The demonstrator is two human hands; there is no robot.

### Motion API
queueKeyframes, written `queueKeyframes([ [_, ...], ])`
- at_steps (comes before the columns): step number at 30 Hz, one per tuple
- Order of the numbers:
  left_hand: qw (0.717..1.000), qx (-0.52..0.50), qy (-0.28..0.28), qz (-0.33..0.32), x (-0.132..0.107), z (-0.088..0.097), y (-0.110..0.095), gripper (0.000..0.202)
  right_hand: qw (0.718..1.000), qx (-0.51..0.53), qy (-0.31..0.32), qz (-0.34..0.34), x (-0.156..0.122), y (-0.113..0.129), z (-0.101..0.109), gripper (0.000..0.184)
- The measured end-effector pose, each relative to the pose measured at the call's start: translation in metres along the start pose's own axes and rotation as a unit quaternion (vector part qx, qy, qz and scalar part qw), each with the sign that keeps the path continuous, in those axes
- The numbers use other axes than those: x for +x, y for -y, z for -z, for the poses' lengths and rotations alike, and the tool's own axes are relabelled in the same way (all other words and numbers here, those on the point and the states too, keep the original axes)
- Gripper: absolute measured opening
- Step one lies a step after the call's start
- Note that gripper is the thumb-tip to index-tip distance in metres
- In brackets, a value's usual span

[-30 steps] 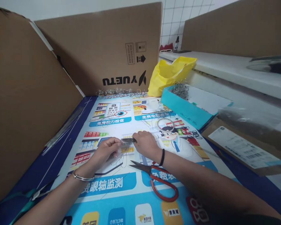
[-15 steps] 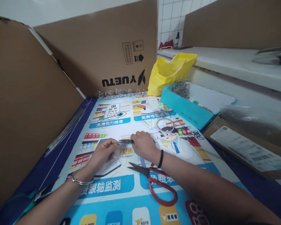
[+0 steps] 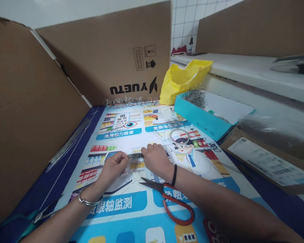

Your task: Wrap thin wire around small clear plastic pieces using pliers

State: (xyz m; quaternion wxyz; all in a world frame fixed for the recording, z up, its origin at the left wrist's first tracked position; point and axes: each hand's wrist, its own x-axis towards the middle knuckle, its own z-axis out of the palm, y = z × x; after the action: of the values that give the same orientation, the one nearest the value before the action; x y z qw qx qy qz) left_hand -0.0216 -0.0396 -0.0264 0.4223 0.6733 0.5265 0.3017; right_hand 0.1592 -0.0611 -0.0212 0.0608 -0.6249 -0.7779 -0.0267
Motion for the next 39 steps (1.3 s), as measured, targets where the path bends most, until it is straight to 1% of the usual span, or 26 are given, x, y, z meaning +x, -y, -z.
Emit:
queueKeyframes([
  [7, 1.0, 0.01, -0.012, 0.009, -0.003, -0.002, -0.004, 0.016, 1.0, -0.006, -0.008, 0.011, -0.001, -0.003, 0.0, 0.011],
  [14, 0.996, 0.083, -0.036, -0.008, -0.006, -0.005, -0.006, 0.016, 0.999, -0.037, -0.022, 0.024, -0.002, -0.003, -0.002, 0.01],
  [20, 0.988, 0.132, -0.081, -0.021, -0.004, -0.008, -0.009, 0.015, 0.994, -0.098, -0.049, 0.018, -0.005, 0.005, 0.012, 0.012],
  [26, 0.977, 0.176, -0.113, -0.035, 0.0, -0.01, -0.008, 0.014, 0.992, -0.121, -0.045, -0.005, -0.006, 0.015, 0.021, 0.013],
  [33, 0.97, 0.201, -0.125, -0.055, -0.001, -0.009, -0.008, 0.016, 0.989, -0.141, -0.051, -0.011, -0.006, 0.021, 0.022, 0.015],
  [39, 0.975, 0.175, -0.121, -0.057, -0.001, -0.008, -0.006, 0.014, 0.989, -0.139, -0.042, -0.002, -0.005, 0.019, 0.022, 0.014],
])
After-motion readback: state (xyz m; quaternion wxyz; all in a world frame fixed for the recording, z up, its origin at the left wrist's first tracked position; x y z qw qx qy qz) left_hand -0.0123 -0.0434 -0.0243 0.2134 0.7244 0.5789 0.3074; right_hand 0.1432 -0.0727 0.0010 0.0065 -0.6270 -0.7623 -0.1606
